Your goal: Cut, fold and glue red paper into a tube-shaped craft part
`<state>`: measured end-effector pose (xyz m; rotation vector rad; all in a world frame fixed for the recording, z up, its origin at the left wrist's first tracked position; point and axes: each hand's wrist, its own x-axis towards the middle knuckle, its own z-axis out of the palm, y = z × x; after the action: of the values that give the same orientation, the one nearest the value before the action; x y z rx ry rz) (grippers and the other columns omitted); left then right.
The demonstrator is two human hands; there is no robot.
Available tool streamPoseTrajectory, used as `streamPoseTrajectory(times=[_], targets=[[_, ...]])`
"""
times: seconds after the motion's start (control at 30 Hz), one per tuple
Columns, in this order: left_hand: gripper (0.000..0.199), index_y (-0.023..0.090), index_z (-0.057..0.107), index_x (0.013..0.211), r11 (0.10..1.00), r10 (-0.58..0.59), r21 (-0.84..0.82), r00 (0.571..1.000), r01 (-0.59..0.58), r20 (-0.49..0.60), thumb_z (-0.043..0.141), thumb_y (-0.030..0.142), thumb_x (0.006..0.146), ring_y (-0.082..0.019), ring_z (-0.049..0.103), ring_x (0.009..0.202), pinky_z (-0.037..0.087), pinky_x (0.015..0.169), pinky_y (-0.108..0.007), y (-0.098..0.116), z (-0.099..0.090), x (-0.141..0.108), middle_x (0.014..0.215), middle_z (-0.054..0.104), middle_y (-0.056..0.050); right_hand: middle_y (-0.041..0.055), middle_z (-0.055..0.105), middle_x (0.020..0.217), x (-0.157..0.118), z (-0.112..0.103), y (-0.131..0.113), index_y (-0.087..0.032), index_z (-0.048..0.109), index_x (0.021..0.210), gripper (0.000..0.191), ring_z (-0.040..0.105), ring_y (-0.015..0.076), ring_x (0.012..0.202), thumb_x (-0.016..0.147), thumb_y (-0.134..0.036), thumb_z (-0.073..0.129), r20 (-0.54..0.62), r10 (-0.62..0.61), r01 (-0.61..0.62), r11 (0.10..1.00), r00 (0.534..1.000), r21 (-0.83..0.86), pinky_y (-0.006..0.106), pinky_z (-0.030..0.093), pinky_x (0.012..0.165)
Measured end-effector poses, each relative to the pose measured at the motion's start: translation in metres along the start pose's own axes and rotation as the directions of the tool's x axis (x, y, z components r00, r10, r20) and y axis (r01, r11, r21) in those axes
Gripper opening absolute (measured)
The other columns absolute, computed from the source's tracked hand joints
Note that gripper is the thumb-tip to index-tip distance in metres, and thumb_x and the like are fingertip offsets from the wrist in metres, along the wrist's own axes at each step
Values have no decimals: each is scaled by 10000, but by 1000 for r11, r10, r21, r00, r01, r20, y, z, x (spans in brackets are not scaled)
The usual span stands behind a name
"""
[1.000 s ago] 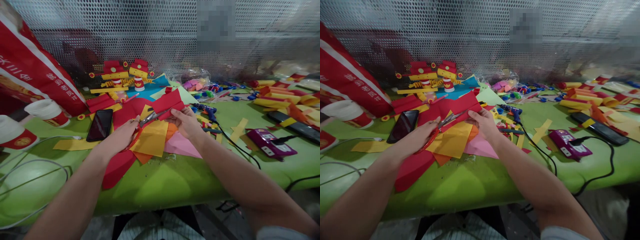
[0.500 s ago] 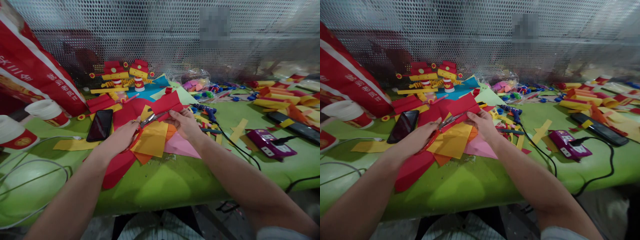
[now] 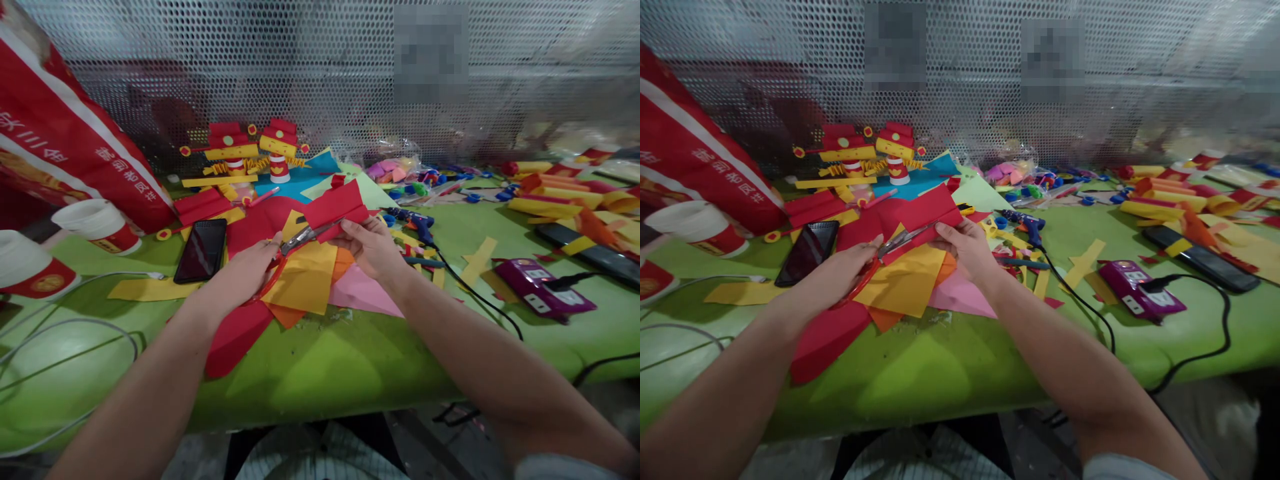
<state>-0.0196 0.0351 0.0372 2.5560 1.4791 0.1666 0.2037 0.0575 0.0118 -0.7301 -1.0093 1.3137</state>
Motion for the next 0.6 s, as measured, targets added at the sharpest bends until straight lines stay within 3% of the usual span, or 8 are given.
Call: streamPoseTrajectory(times=[0.27, 0.6], targets=[[560, 84, 347, 1360, 999, -29, 27, 999, 29, 31, 303, 99, 802, -221, 428, 1264, 333, 1039, -374, 6, -4, 1, 1396, 429, -147, -22, 693, 655, 0, 0, 0, -222, 644, 708, 286, 665, 151, 615, 532, -394, 790, -6, 1, -1, 1000, 1000, 16, 321, 585, 645], [615, 159, 376, 1357, 994, -62, 89, 998, 60, 30, 391, 61, 751, -225, 512, 1182, 417, 960, -350, 8, -9, 3, 1276, 558, -109, -29, 697, 636, 1, -1, -1, -221, 654, 691, 274, 659, 138, 587, 520, -374, 803, 2, 1, -2, 999, 1000, 46, 298, 585, 631]])
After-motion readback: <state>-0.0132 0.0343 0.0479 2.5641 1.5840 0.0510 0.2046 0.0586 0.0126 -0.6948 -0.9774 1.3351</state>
